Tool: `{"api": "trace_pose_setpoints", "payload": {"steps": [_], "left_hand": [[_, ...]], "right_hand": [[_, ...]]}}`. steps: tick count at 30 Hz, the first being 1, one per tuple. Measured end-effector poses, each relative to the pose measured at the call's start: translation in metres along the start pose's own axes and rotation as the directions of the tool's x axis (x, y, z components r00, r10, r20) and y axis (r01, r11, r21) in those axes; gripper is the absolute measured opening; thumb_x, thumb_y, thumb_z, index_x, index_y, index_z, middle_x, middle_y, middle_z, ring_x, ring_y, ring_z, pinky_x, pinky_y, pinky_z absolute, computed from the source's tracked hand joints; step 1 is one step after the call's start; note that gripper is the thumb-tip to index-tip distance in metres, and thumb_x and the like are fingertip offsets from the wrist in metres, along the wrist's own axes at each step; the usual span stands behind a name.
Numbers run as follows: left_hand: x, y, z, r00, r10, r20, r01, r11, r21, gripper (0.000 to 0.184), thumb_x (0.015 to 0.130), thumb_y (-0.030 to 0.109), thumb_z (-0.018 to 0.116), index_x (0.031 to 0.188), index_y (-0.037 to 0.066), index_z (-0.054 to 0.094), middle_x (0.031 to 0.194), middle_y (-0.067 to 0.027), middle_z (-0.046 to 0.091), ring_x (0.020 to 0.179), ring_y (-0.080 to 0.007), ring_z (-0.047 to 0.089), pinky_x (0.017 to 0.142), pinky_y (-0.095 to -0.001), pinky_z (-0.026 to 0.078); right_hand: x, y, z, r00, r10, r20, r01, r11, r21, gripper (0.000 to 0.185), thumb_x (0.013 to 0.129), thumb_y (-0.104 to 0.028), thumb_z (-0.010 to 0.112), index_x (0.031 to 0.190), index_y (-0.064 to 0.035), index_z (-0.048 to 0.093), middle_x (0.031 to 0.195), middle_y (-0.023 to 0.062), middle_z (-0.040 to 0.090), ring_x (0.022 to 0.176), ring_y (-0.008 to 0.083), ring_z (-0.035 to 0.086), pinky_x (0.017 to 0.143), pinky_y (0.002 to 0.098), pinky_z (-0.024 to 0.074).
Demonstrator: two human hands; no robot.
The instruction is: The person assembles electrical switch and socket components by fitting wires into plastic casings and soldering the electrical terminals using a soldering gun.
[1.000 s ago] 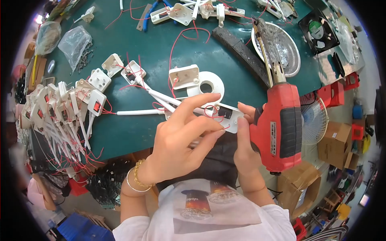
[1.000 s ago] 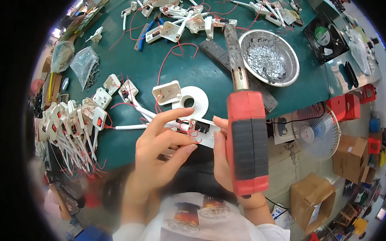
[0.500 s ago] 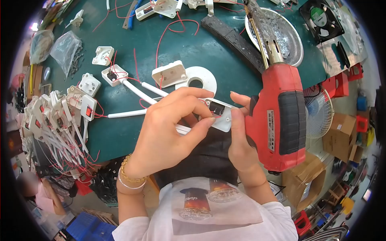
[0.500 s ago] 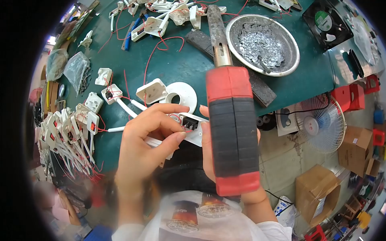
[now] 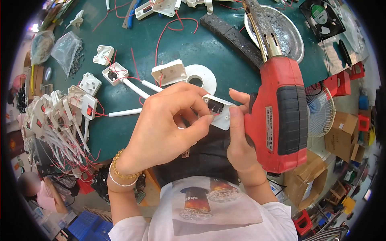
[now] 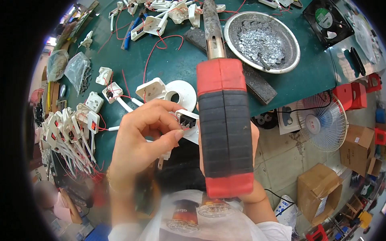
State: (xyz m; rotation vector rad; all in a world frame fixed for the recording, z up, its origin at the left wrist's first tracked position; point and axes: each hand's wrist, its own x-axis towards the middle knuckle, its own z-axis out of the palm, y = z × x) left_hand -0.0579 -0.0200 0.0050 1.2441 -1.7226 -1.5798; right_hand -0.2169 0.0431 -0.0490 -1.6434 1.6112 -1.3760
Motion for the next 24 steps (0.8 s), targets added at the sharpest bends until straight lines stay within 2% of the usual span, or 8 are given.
{"api": "trace_pose_setpoints", "payload": {"steps": [2,4,5,7,12,14,19,24], "left_hand": [[0.001,0.001,-0.001,1.000,0.011,0.019,-0.011,1.000,0.004,0.006,0.073,-0.003,0.063,0.078,-0.005,0.062,0.107,-0.0178,0.059,0.063,-0.0084,0.060,0.054,-0.0191,0.046],[0.002,-0.003,-0.005,0.998,0.042,0.049,-0.042,0.999,-0.008,0.006,0.074,-0.003,0.063,0.079,-0.005,0.062,0.108,-0.0182,0.058,0.064,-0.0090,0.061,0.054,-0.0193,0.046],[0.002,-0.004,-0.007,0.995,0.071,0.076,-0.070,0.997,-0.021,0.005,0.075,-0.002,0.063,0.079,-0.005,0.062,0.109,-0.0186,0.058,0.065,-0.0096,0.062,0.054,-0.0194,0.047],[0.000,-0.002,-0.009,0.995,0.038,0.094,-0.035,0.999,-0.037,0.005,0.075,-0.002,0.063,0.079,-0.005,0.062,0.109,-0.0189,0.058,0.066,-0.0103,0.063,0.055,-0.0197,0.047],[-0.001,-0.003,-0.010,0.996,-0.012,0.089,0.011,1.000,0.010,0.005,0.076,-0.002,0.064,0.080,-0.005,0.062,0.109,-0.0187,0.059,0.064,-0.0111,0.064,0.055,-0.0197,0.047],[-0.001,-0.005,-0.008,0.995,0.077,0.068,-0.080,0.996,0.040,0.007,0.077,0.001,0.066,0.084,0.001,0.063,0.102,-0.0142,0.062,0.062,-0.0100,0.062,0.055,-0.0215,0.049],[-0.003,-0.004,-0.001,0.990,0.135,0.039,-0.137,0.988,0.076,0.006,0.074,-0.004,0.064,0.080,-0.003,0.063,0.108,-0.0172,0.060,0.061,-0.0092,0.062,0.053,-0.0189,0.045],[-0.005,-0.009,0.006,0.982,0.191,-0.007,-0.189,0.977,0.103,0.007,0.073,-0.004,0.065,0.080,-0.004,0.063,0.108,-0.0163,0.060,0.059,-0.0072,0.060,0.054,-0.0193,0.045]], "right_hand": [[0.002,-0.002,0.001,1.000,0.025,0.000,-0.025,1.000,0.004,0.025,0.089,0.001,0.052,0.113,0.0045,0.049,0.102,0.0100,0.061,0.076,0.0061,0.054,0.070,0.0210,0.0439],[0.007,-0.005,0.007,0.989,0.049,-0.141,-0.035,0.994,0.104,0.017,0.079,-0.003,0.062,0.096,-0.0022,0.063,0.091,0.0094,0.064,0.072,0.0249,0.059,0.063,0.0328,0.0463],[0.006,-0.004,0.005,0.989,0.049,-0.142,-0.035,0.994,0.103,0.017,0.079,-0.003,0.062,0.096,-0.0022,0.063,0.091,0.0094,0.064,0.072,0.0249,0.059,0.063,0.0328,0.0463],[0.003,-0.001,0.001,0.999,-0.020,-0.040,0.020,1.000,0.009,0.022,0.089,0.000,0.052,0.111,0.0042,0.049,0.099,0.0100,0.061,0.077,0.0067,0.054,0.070,0.0217,0.0444],[0.002,-0.003,0.000,0.999,-0.027,-0.025,0.026,0.998,-0.050,0.020,0.090,0.001,0.052,0.109,0.0044,0.049,0.097,0.0103,0.061,0.080,0.0087,0.055,0.071,0.0221,0.0447],[0.002,-0.003,0.000,0.999,-0.026,-0.035,0.025,0.999,-0.031,0.020,0.090,0.001,0.052,0.109,0.0045,0.049,0.097,0.0105,0.061,0.081,0.0094,0.056,0.072,0.0222,0.0448],[0.003,-0.005,0.001,0.998,-0.054,-0.027,0.051,0.994,-0.097,0.017,0.089,0.001,0.052,0.106,0.0042,0.050,0.095,0.0103,0.061,0.082,0.0107,0.056,0.073,0.0227,0.0451],[0.003,-0.003,0.001,0.999,-0.017,-0.041,0.016,0.999,-0.029,0.015,0.089,0.002,0.052,0.104,0.0042,0.051,0.095,0.0100,0.061,0.082,0.0111,0.057,0.074,0.0235,0.0456]]}}
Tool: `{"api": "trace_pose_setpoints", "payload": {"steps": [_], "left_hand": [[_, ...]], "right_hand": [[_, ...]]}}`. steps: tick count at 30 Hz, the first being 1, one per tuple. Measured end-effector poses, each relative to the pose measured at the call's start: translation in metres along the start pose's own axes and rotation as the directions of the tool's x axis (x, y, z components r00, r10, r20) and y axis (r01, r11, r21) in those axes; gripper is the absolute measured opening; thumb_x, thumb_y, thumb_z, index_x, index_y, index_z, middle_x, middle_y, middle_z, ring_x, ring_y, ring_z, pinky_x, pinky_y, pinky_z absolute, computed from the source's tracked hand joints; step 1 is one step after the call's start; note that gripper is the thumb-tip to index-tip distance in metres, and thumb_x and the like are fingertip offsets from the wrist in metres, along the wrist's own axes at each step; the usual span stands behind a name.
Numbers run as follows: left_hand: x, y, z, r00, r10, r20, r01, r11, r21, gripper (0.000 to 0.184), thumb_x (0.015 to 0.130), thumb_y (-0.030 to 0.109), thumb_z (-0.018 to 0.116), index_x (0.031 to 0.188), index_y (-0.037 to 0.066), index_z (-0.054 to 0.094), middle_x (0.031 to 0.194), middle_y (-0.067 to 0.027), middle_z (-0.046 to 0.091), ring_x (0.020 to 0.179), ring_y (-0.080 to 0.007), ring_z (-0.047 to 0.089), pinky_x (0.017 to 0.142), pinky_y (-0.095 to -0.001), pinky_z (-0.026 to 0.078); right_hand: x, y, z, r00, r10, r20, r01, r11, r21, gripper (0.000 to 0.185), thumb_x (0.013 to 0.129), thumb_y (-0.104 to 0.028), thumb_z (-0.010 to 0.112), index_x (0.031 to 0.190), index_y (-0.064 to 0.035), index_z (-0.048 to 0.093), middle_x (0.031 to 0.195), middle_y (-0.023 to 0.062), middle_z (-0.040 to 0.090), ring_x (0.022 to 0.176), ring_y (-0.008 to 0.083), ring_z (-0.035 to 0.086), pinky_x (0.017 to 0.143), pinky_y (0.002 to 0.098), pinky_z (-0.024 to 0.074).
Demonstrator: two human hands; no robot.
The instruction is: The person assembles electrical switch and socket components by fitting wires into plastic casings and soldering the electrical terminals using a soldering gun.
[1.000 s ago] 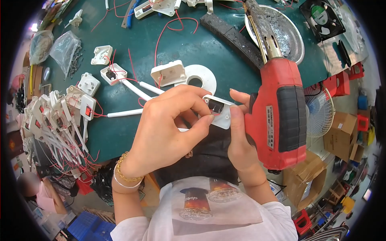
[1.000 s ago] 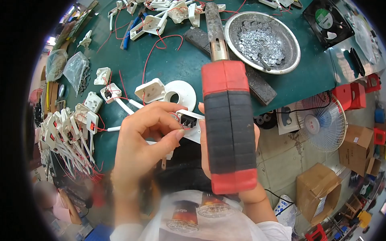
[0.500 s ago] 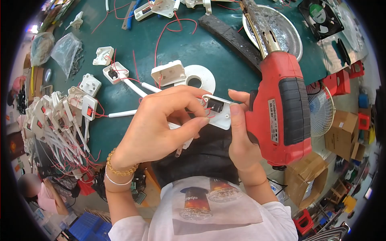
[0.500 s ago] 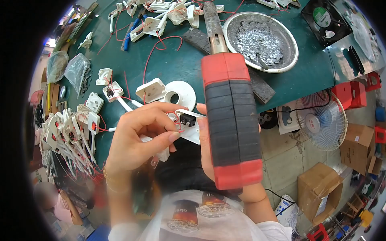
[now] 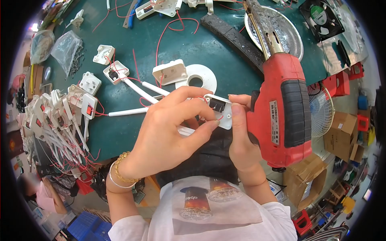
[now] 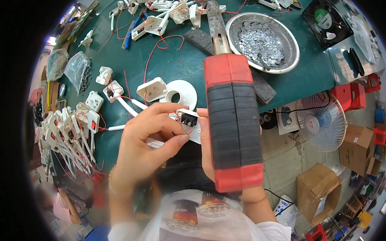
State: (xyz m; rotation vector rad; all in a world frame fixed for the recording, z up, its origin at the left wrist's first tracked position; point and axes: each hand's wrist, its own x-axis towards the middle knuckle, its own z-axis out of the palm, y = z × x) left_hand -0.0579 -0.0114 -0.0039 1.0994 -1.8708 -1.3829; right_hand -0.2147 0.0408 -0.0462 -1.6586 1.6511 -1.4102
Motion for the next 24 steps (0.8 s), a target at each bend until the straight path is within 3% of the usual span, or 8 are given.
{"api": "trace_pose_setpoints", "payload": {"steps": [2,5,7,11,13,17,24], "left_hand": [[-0.001,-0.005,0.002,0.992,0.129,-0.015,-0.127,0.986,0.108,0.011,0.073,0.001,0.068,0.083,0.003,0.063,0.105,-0.0147,0.060,0.064,-0.0147,0.063,0.057,-0.0254,0.051],[-0.003,-0.001,0.006,0.998,0.015,-0.061,-0.010,0.997,0.073,0.010,0.073,0.001,0.067,0.082,0.001,0.062,0.106,-0.0150,0.060,0.062,-0.0147,0.063,0.056,-0.0258,0.050],[-0.005,-0.003,0.010,0.994,0.041,-0.104,-0.034,0.997,0.067,0.010,0.073,0.000,0.067,0.081,0.000,0.061,0.107,-0.0151,0.060,0.061,-0.0147,0.062,0.056,-0.0256,0.050],[-0.007,-0.003,0.017,0.973,0.107,-0.205,-0.087,0.991,0.103,0.010,0.072,-0.002,0.066,0.079,-0.001,0.059,0.110,-0.0160,0.059,0.059,-0.0143,0.062,0.054,-0.0247,0.050],[-0.009,0.001,0.021,0.964,0.122,-0.235,-0.092,0.987,0.133,0.011,0.072,-0.003,0.066,0.078,-0.001,0.058,0.110,-0.0165,0.059,0.059,-0.0146,0.062,0.053,-0.0247,0.050],[-0.011,0.002,0.026,0.935,0.207,-0.288,-0.140,0.962,0.234,0.014,0.069,-0.007,0.066,0.075,-0.001,0.055,0.110,-0.0179,0.058,0.061,-0.0165,0.064,0.052,-0.0262,0.052],[-0.013,0.000,0.027,0.925,0.226,-0.304,-0.157,0.959,0.235,0.015,0.068,-0.008,0.066,0.073,-0.001,0.054,0.110,-0.0191,0.057,0.062,-0.0179,0.064,0.054,-0.0273,0.054]], "right_hand": [[0.001,-0.001,-0.001,1.000,-0.010,0.007,0.010,1.000,-0.024,0.015,0.089,0.002,0.052,0.104,0.0042,0.051,0.095,0.0099,0.061,0.083,0.0113,0.057,0.074,0.0240,0.0458],[0.001,-0.003,-0.002,0.999,-0.047,0.022,0.048,0.997,-0.053,0.013,0.089,0.002,0.052,0.102,0.0037,0.052,0.095,0.0102,0.061,0.084,0.0118,0.057,0.076,0.0248,0.0460],[-0.002,-0.004,-0.001,0.994,0.104,0.028,-0.105,0.993,0.055,0.022,0.090,0.002,0.052,0.111,0.0044,0.048,0.096,0.0109,0.061,0.086,0.0126,0.057,0.078,0.0257,0.0459],[-0.003,-0.004,0.002,0.999,0.038,-0.002,-0.037,0.997,0.066,0.035,0.090,0.002,0.052,0.122,0.0051,0.039,0.097,0.0119,0.061,0.087,0.0133,0.058,0.078,0.0264,0.0460],[-0.002,-0.011,0.006,0.981,0.183,-0.065,-0.165,0.962,0.220,0.010,0.089,-0.009,0.057,0.097,-0.0046,0.062,0.089,0.0078,0.062,0.080,0.0181,0.059,0.071,0.0299,0.0455],[-0.003,-0.015,0.007,0.983,0.168,-0.069,-0.148,0.961,0.232,0.010,0.089,-0.007,0.057,0.098,-0.0035,0.060,0.089,0.0073,0.062,0.080,0.0161,0.059,0.070,0.0278,0.0456],[-0.005,-0.014,0.007,0.989,0.133,-0.059,-0.118,0.969,0.215,0.011,0.088,-0.003,0.057,0.099,-0.0026,0.060,0.086,0.0060,0.061,0.073,0.0116,0.057,0.063,0.0242,0.0442]]}}
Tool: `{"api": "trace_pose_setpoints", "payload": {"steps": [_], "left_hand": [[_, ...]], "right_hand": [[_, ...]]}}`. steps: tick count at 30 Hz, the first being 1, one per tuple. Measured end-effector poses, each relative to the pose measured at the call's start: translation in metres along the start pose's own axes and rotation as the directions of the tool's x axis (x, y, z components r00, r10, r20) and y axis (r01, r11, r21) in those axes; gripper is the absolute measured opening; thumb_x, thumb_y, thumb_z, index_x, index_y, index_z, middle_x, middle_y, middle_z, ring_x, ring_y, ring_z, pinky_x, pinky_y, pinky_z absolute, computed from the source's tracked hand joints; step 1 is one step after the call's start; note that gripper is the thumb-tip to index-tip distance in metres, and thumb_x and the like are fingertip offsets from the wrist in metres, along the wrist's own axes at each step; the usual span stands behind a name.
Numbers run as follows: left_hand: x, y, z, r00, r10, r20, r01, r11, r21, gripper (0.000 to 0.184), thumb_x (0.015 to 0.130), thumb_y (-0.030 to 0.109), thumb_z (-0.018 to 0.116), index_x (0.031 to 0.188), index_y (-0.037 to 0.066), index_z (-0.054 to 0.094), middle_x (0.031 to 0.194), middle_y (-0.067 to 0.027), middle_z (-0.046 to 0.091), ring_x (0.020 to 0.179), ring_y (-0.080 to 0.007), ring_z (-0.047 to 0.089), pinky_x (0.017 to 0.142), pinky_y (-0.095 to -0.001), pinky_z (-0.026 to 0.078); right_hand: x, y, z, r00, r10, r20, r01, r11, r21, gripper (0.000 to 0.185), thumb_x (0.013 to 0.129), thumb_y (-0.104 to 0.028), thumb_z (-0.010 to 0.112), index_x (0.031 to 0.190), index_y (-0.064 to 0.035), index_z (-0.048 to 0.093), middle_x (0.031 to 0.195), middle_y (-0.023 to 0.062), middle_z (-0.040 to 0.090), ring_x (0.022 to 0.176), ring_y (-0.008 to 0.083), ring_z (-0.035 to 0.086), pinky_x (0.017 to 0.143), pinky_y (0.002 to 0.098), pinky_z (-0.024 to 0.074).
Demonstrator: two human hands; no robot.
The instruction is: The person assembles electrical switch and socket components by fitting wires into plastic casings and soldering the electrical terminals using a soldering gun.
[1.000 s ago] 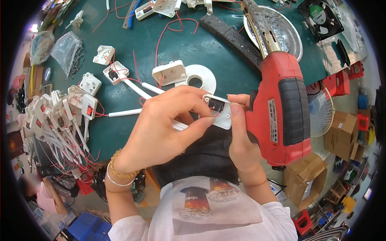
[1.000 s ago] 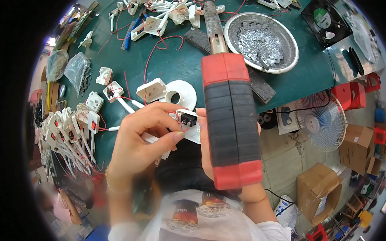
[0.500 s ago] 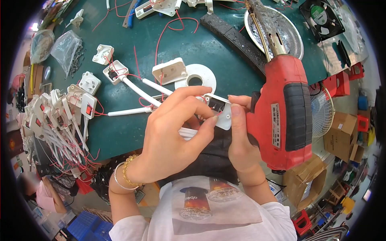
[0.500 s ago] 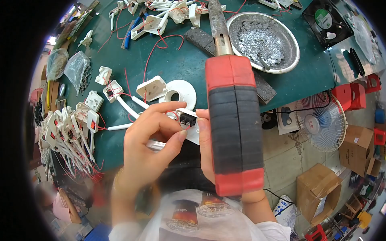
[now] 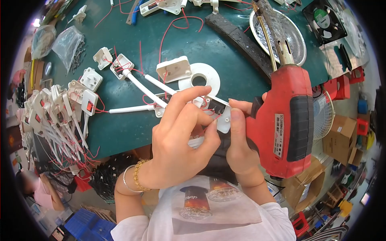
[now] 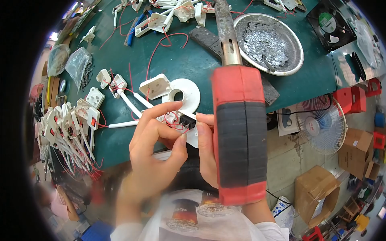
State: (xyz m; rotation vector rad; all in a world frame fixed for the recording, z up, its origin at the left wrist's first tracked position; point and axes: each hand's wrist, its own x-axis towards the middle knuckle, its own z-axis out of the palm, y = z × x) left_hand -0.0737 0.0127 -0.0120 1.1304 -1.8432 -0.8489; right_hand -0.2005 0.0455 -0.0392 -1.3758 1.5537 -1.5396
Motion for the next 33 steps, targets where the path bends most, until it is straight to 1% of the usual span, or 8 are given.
{"api": "trace_pose_setpoints", "payload": {"steps": [6,8,17,23,25,28,32,33], "left_hand": [[-0.005,0.003,0.002,0.997,-0.052,-0.054,0.052,0.999,-0.005,0.015,0.065,-0.008,0.065,0.073,-0.001,0.053,0.109,-0.0197,0.058,0.061,-0.0181,0.064,0.051,-0.0271,0.052],[-0.007,0.004,0.002,0.997,-0.029,-0.067,0.033,0.997,0.068,0.016,0.064,-0.008,0.065,0.072,-0.001,0.053,0.108,-0.0199,0.059,0.060,-0.0183,0.064,0.050,-0.0271,0.052],[-0.012,-0.001,0.005,0.994,0.005,-0.113,-0.001,1.000,0.031,0.015,0.063,-0.007,0.065,0.069,-0.001,0.053,0.110,-0.0199,0.057,0.061,-0.0194,0.064,0.051,-0.0275,0.052],[-0.012,-0.001,0.000,0.998,-0.009,-0.064,0.007,1.000,-0.023,0.014,0.067,-0.007,0.065,0.072,-0.001,0.054,0.113,-0.0211,0.057,0.062,-0.0189,0.064,0.052,-0.0271,0.053],[-0.009,-0.004,-0.007,0.999,-0.018,-0.038,0.018,1.000,-0.007,0.013,0.068,-0.007,0.065,0.073,-0.002,0.055,0.114,-0.0213,0.057,0.062,-0.0182,0.065,0.053,-0.0265,0.052],[-0.005,-0.004,-0.011,0.998,-0.042,-0.048,0.038,0.997,-0.066,0.010,0.072,-0.007,0.065,0.077,-0.002,0.058,0.114,-0.0209,0.058,0.062,-0.0163,0.065,0.053,-0.0248,0.051],[-0.001,-0.005,-0.021,0.996,0.079,-0.032,-0.079,0.997,-0.008,0.012,0.072,-0.008,0.066,0.081,-0.003,0.059,0.109,-0.0210,0.061,0.062,-0.0153,0.063,0.052,-0.0229,0.050],[0.000,-0.006,-0.022,0.997,0.070,-0.020,-0.070,0.997,-0.036,0.012,0.072,-0.008,0.065,0.081,-0.003,0.060,0.108,-0.0211,0.061,0.062,-0.0149,0.063,0.051,-0.0224,0.050]], "right_hand": [[-0.001,-0.005,0.005,1.000,-0.013,-0.008,0.013,1.000,0.007,0.013,0.086,0.000,0.059,0.099,-0.0021,0.060,0.084,0.0051,0.060,0.068,0.0090,0.055,0.059,0.0224,0.0420],[-0.003,-0.007,0.006,0.999,0.013,-0.032,-0.011,0.998,0.056,0.014,0.086,0.001,0.059,0.100,-0.0019,0.060,0.083,0.0050,0.060,0.067,0.0087,0.055,0.058,0.0220,0.0418],[-0.005,-0.007,0.003,1.000,-0.012,0.008,0.012,1.000,0.024,0.016,0.085,0.002,0.060,0.100,-0.0015,0.060,0.080,0.0050,0.059,0.066,0.0086,0.056,0.057,0.0217,0.0420],[-0.006,-0.003,0.003,0.999,-0.021,-0.047,0.022,0.999,0.025,0.015,0.085,0.001,0.059,0.099,-0.0015,0.061,0.079,0.0052,0.058,0.067,0.0091,0.055,0.058,0.0219,0.0416],[-0.007,0.002,-0.004,0.999,0.045,0.020,-0.045,0.999,-0.025,0.052,0.085,0.002,0.057,0.129,0.0032,0.030,0.093,0.0130,0.064,0.081,0.0121,0.058,0.077,0.0249,0.0448],[-0.003,-0.002,-0.007,0.999,0.051,-0.007,-0.051,0.998,-0.023,0.052,0.083,0.004,0.059,0.128,0.0045,0.032,0.089,0.0140,0.065,0.077,0.0119,0.058,0.074,0.0243,0.0451],[0.004,0.000,-0.010,0.990,0.044,-0.134,-0.049,0.998,-0.036,0.051,0.082,0.005,0.059,0.126,0.0056,0.035,0.087,0.0148,0.065,0.076,0.0122,0.057,0.073,0.0243,0.0452],[0.006,0.002,-0.013,0.984,-0.001,-0.177,-0.008,0.999,-0.049,0.038,0.085,0.002,0.058,0.120,0.0044,0.044,0.088,0.0118,0.064,0.077,0.0115,0.057,0.076,0.0245,0.0440]]}}
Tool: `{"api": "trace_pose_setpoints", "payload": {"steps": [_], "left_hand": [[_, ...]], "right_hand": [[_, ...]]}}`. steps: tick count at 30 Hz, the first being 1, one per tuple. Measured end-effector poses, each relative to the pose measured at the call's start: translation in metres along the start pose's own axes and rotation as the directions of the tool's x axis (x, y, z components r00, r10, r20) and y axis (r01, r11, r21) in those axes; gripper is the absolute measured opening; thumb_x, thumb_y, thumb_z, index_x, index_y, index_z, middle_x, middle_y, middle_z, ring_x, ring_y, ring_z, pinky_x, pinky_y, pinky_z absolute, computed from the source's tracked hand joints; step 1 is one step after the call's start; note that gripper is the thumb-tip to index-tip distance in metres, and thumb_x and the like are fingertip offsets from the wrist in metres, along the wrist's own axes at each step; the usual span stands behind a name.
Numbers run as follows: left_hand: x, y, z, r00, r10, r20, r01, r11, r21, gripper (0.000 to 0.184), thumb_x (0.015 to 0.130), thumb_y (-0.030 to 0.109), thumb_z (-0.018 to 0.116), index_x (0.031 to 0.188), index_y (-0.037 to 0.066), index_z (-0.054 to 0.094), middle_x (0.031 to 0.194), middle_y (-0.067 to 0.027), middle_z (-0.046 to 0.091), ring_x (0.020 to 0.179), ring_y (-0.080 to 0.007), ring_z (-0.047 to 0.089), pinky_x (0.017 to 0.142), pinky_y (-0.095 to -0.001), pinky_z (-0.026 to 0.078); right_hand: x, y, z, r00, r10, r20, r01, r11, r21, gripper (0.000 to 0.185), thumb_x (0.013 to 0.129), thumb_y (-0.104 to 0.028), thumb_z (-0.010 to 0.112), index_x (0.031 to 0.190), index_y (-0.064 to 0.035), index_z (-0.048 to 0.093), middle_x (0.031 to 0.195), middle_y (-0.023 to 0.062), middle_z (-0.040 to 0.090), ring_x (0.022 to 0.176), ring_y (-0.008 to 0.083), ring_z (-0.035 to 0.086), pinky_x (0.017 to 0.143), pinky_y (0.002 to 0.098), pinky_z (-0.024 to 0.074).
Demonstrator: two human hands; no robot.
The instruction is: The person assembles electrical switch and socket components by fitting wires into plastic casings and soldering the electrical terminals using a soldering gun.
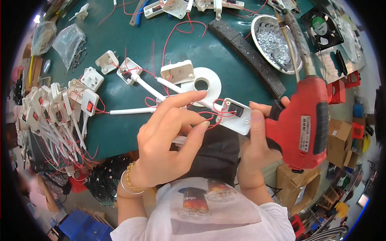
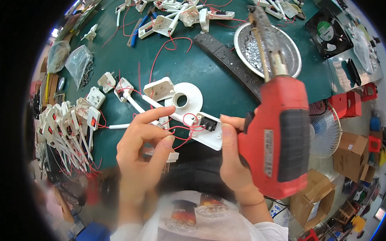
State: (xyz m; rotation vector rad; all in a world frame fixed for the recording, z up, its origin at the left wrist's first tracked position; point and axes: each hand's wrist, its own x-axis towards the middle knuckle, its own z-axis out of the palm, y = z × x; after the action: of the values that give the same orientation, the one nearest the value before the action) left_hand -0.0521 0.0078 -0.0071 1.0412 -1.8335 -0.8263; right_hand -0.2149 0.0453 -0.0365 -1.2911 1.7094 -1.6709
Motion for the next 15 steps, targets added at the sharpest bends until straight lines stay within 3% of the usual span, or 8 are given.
{"api": "trace_pose_setpoints", "payload": {"steps": [1,2,5,7,9,13,14,15], "left_hand": [[0.001,0.000,-0.001,1.000,-0.010,0.012,0.010,1.000,-0.027,0.012,0.072,-0.009,0.065,0.082,-0.003,0.060,0.106,-0.0212,0.062,0.062,-0.0145,0.062,0.050,-0.0218,0.050],[0.002,0.004,0.002,0.998,-0.034,-0.045,0.030,0.996,-0.090,0.013,0.073,-0.010,0.064,0.083,-0.004,0.060,0.105,-0.0211,0.062,0.063,-0.0133,0.062,0.050,-0.0212,0.050],[0.009,0.009,-0.001,0.994,0.036,-0.107,-0.053,0.986,-0.160,0.013,0.073,-0.011,0.063,0.084,-0.005,0.060,0.104,-0.0214,0.063,0.065,-0.0124,0.062,0.049,-0.0206,0.050],[0.013,0.023,-0.005,0.991,0.010,-0.137,-0.043,0.969,-0.243,0.012,0.073,-0.011,0.063,0.083,-0.005,0.060,0.100,-0.0214,0.064,0.066,-0.0117,0.061,0.049,-0.0207,0.049],[0.015,0.034,-0.011,0.996,-0.061,-0.061,0.033,0.925,-0.379,0.010,0.082,0.000,0.058,0.088,0.000,0.050,0.100,-0.0254,0.060,0.063,-0.0152,0.058,0.055,-0.0232,0.049],[0.023,0.035,-0.019,0.996,0.017,-0.083,-0.043,0.944,-0.328,0.010,0.084,0.004,0.057,0.089,0.000,0.050,0.095,-0.0244,0.060,0.061,-0.0146,0.057,0.054,-0.0228,0.047],[0.026,0.032,-0.016,0.996,-0.030,-0.089,-0.009,0.911,-0.411,0.006,0.083,-0.003,0.059,0.088,-0.002,0.057,0.092,-0.0129,0.066,0.065,-0.0067,0.058,0.057,-0.0194,0.047],[0.027,0.029,-0.016,0.995,-0.022,-0.098,-0.020,0.913,-0.407,0.006,0.083,-0.003,0.059,0.088,-0.002,0.057,0.092,-0.0129,0.066,0.065,-0.0067,0.058,0.057,-0.0194,0.047]], "right_hand": [[0.002,0.000,-0.002,0.998,-0.043,-0.044,0.042,0.999,-0.006,0.026,0.087,-0.001,0.056,0.113,0.0033,0.052,0.090,0.0089,0.063,0.077,0.0109,0.057,0.079,0.0247,0.0428],[0.003,-0.004,-0.001,0.998,-0.019,-0.064,0.028,0.988,0.149,0.044,0.087,0.000,0.056,0.126,0.0058,0.036,0.094,0.0106,0.064,0.084,0.0115,0.058,0.088,0.0256,0.0401],[0.012,-0.013,-0.012,0.993,-0.102,-0.059,0.107,0.990,0.092,0.053,0.087,-0.001,0.056,0.130,0.0059,0.025,0.092,0.0117,0.064,0.086,0.0130,0.059,0.088,0.0265,0.0406],[0.016,-0.019,-0.012,0.991,-0.096,-0.092,0.101,0.993,0.055,0.051,0.087,-0.001,0.057,0.128,0.0065,0.028,0.090,0.0130,0.065,0.084,0.0140,0.059,0.087,0.0277,0.0418],[0.023,-0.021,-0.011,0.975,-0.170,-0.142,0.187,0.975,0.117,0.051,0.086,-0.001,0.057,0.128,0.0064,0.029,0.089,0.0134,0.065,0.082,0.0139,0.059,0.084,0.0280,0.0427],[0.034,-0.026,-0.005,0.961,-0.226,-0.160,0.251,0.956,0.155,0.051,0.086,-0.001,0.057,0.128,0.0064,0.029,0.089,0.0132,0.065,0.081,0.0130,0.058,0.082,0.0281,0.0432],[0.035,-0.031,-0.001,0.968,-0.174,-0.183,0.211,0.955,0.210,0.050,0.084,0.000,0.058,0.127,0.0066,0.032,0.087,0.0137,0.064,0.080,0.0138,0.057,0.083,0.0295,0.0433],[0.036,-0.035,0.002,0.972,-0.118,-0.201,0.170,0.949,0.265,0.049,0.082,0.000,0.058,0.125,0.0068,0.036,0.086,0.0142,0.064,0.079,0.0145,0.057,0.084,0.0309,0.0435]]}}
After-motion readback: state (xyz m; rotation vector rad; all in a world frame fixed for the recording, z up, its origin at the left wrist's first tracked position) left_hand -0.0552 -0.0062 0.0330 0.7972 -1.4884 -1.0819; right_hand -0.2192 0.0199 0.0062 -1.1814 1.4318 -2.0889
